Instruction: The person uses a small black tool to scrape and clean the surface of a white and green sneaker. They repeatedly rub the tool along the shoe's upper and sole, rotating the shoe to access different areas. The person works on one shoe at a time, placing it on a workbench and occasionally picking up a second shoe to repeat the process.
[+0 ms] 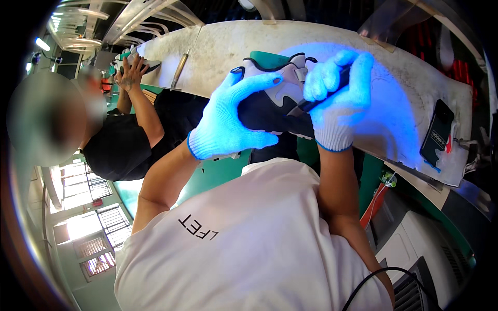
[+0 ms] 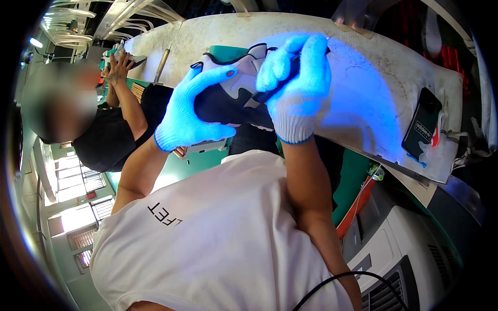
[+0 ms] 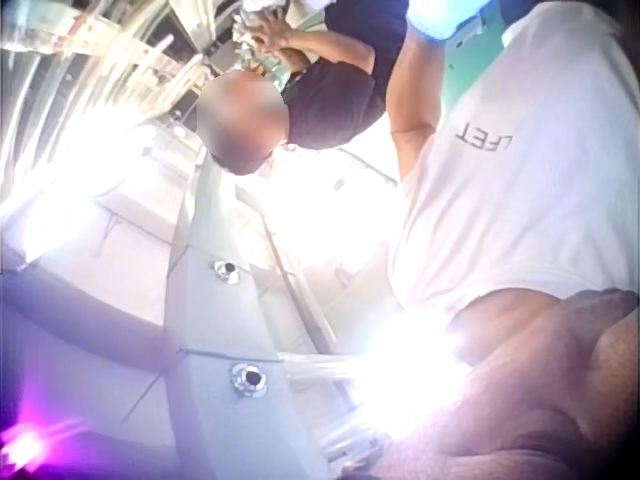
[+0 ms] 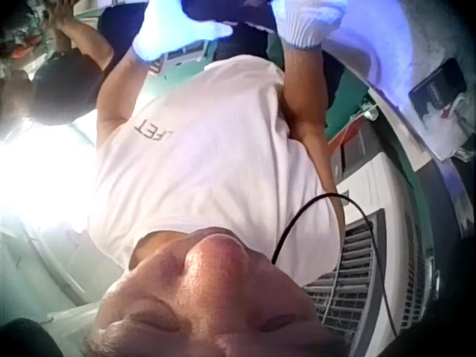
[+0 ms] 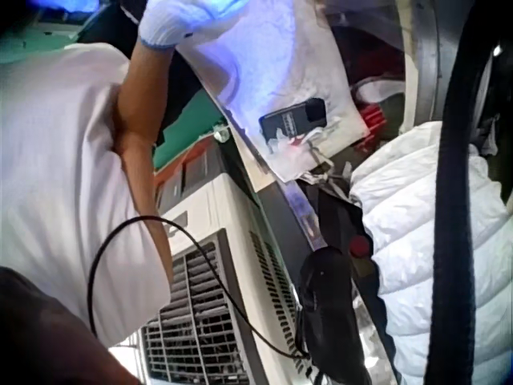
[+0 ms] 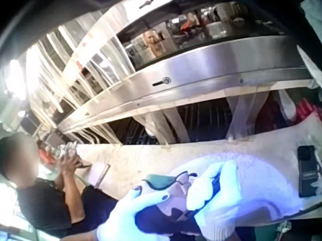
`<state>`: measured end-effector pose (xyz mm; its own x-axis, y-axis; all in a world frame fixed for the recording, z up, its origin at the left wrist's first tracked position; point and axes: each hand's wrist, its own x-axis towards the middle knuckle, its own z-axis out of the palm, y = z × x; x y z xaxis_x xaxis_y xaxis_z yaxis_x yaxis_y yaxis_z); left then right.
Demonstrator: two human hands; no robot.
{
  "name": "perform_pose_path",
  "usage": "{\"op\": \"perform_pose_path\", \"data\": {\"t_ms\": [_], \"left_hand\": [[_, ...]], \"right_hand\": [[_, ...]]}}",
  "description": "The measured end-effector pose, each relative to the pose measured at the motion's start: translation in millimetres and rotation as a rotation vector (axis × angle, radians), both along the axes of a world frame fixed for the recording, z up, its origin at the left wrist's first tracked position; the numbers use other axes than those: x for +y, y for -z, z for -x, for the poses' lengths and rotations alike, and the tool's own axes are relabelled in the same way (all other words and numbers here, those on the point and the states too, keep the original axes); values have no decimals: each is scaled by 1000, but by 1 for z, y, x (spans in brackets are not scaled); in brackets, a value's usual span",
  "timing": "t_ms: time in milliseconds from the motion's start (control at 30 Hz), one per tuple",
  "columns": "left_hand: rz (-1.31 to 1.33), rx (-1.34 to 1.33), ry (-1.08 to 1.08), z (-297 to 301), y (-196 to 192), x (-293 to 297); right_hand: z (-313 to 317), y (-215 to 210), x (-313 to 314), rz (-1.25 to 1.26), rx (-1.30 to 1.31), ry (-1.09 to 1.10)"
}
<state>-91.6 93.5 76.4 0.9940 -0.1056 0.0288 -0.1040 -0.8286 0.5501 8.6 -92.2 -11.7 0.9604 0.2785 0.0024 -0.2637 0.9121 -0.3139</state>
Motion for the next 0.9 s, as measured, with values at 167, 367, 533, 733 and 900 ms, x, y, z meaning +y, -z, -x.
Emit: {"op": "perform_pose_path", "data": {"t_ms": [167, 367, 533, 733, 900], "left_hand": [[27, -30, 25, 0, 1, -2], [66, -26, 2, 12, 14, 9], [220, -119, -34, 21, 28, 13], [200, -198, -23, 33, 40, 14], [178, -153, -41, 43, 48, 19]], "right_hand": [[-5, 16, -16, -171, -141, -103], [-5, 11, -4, -14, -23, -51], [-20, 27, -5, -142, -4, -187], [-3, -12, 31, 523, 164, 135], [4, -26, 52, 231, 156, -62]]}}
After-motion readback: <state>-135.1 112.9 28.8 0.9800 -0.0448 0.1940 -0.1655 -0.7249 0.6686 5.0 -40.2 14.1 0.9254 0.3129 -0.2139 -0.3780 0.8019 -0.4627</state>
